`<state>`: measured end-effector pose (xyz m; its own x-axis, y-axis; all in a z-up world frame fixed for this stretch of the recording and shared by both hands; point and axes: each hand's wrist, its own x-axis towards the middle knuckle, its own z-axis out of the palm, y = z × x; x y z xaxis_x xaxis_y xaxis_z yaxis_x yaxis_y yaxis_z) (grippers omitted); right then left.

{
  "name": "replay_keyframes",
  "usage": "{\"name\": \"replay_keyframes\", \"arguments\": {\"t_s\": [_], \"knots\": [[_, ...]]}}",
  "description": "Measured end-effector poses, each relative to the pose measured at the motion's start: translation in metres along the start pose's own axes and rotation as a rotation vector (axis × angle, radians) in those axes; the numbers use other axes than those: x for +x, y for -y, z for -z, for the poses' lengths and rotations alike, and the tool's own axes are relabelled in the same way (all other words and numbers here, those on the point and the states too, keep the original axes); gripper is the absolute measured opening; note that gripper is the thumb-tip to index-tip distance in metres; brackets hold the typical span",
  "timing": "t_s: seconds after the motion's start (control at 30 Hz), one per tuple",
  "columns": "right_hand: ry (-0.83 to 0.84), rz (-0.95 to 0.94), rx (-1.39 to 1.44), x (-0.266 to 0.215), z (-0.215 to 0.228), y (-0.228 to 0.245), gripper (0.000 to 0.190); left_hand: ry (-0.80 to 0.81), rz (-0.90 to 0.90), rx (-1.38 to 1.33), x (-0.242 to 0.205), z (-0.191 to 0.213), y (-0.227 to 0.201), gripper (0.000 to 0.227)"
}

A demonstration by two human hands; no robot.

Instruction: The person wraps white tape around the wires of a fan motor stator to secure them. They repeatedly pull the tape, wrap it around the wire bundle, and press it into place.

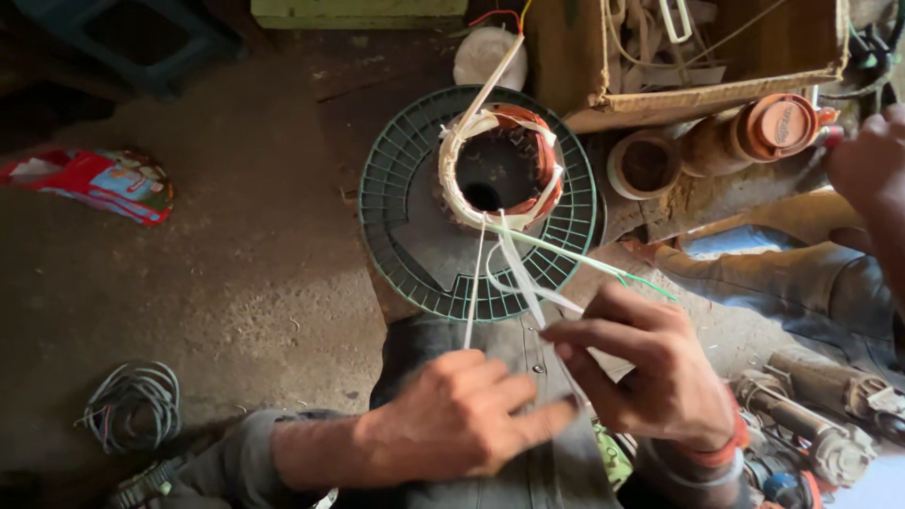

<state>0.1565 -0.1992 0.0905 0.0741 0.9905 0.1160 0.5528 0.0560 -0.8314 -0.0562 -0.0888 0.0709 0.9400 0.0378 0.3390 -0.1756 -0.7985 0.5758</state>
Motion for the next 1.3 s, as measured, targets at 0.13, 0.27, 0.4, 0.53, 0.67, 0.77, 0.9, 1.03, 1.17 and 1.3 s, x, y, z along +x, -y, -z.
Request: {"name": "replay_keyframes", "arguments": {"t_s": [0.13,0.27,0.4,0.53,0.67,0.77,0.9,1.03,1.17,1.3], "knots": [[0.409,-0.082,0.164,0.001,0.011,-0.009,0.021,0.014,0.156,-0.224,-0.008,-0.005,0.010,0.031],[0.268,-0.310,0.466,-0.022,0.007,-0.006,0.027,0.037,0.031,-0.487,-0.007,-0.011,0.023,0.024],[-0.002,-0.436,0.709,-0.074,-0.022,-0.028,0.032,-0.175,-0.190,-0.402,0.005,-0.022,0.033,0.015],[-0.297,-0.363,0.901,-0.144,-0.077,-0.091,0.016,-0.317,-0.275,-0.341,0.034,-0.039,0.045,0.013],[-0.845,-0.850,0.946,-0.219,-0.129,-0.147,0.019,-0.252,-0.096,-0.546,0.043,-0.042,0.051,0.031],[-0.770,-1.013,0.666,-0.265,-0.147,-0.180,0.025,-0.355,0.234,-0.948,0.033,-0.017,0.060,0.031],[-0.119,-1.148,-0.197,-0.292,-0.145,-0.189,0.030,-0.427,0.525,-1.135,0.023,0.031,0.073,0.033],[0.162,-0.957,-0.183,-0.218,-0.095,-0.131,0.023,-0.366,0.396,-0.692,0.041,0.063,0.067,0.034],[-0.094,-0.498,-0.010,-0.088,-0.046,-0.019,0.020,-0.361,0.091,-0.217,0.063,0.075,0.066,0.042],[-0.242,-0.348,0.095,0.009,-0.073,-0.013,0.048,-0.301,0.067,-0.219,0.071,0.073,0.074,0.055]]}}
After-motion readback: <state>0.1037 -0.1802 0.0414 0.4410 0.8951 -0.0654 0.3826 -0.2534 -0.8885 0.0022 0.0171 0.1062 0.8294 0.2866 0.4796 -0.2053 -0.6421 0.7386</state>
